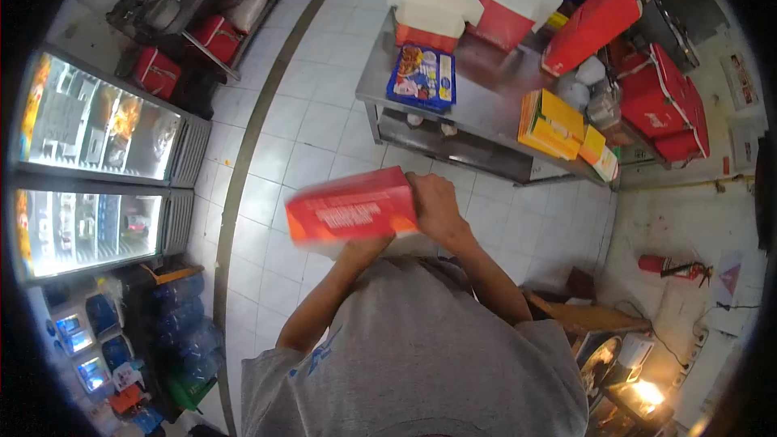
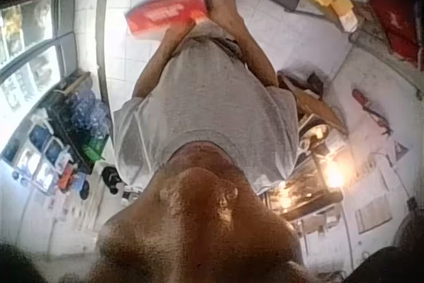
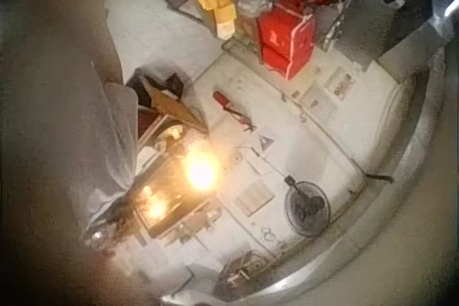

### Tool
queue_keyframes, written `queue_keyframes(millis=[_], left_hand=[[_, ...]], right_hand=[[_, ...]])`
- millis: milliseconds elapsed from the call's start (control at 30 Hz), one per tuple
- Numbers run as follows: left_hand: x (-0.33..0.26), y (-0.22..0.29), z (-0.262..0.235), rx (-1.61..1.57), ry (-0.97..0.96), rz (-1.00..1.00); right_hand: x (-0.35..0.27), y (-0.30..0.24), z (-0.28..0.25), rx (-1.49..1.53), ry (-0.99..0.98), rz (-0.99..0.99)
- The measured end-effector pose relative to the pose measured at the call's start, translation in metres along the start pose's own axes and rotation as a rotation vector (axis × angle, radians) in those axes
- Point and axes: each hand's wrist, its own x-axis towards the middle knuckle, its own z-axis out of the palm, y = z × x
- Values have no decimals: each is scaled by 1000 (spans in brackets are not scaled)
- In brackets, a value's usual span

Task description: The person folds and assembles cardboard food containers by hand, stacks them, and then moves to a counter to arrange and close several containers containing food.

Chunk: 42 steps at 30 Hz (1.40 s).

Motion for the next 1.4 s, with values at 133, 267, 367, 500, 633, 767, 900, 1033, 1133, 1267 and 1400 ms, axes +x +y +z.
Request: queue_keyframes(millis=[133,267,367,500,633,767,900,1033,1133,1267,1400], left_hand=[[27,29,6,-444,232,-315],[51,39,-6,-533,278,-437],[62,43,-9,-477,219,-331],[58,42,4,-230,167,-31],[57,36,6,-247,85,61],[41,17,9,-290,-63,11],[36,28,17,-422,45,-187],[39,23,21,-327,35,-33],[36,22,29,-274,16,-49],[47,41,27,-566,-123,-261],[40,19,52,-221,-159,-37]], right_hand=[[-20,-3,39,-97,21,120],[-28,-7,39,-200,71,104],[-26,-9,32,-226,104,104],[-12,-1,0,14,-13,172],[-12,9,5,120,-5,173],[-16,23,7,270,-78,86],[-19,50,15,425,-279,91],[-19,62,0,476,-346,47],[-20,48,-28,524,-195,132],[-18,-2,-38,191,113,100],[-5,2,-15,-18,151,-12]])
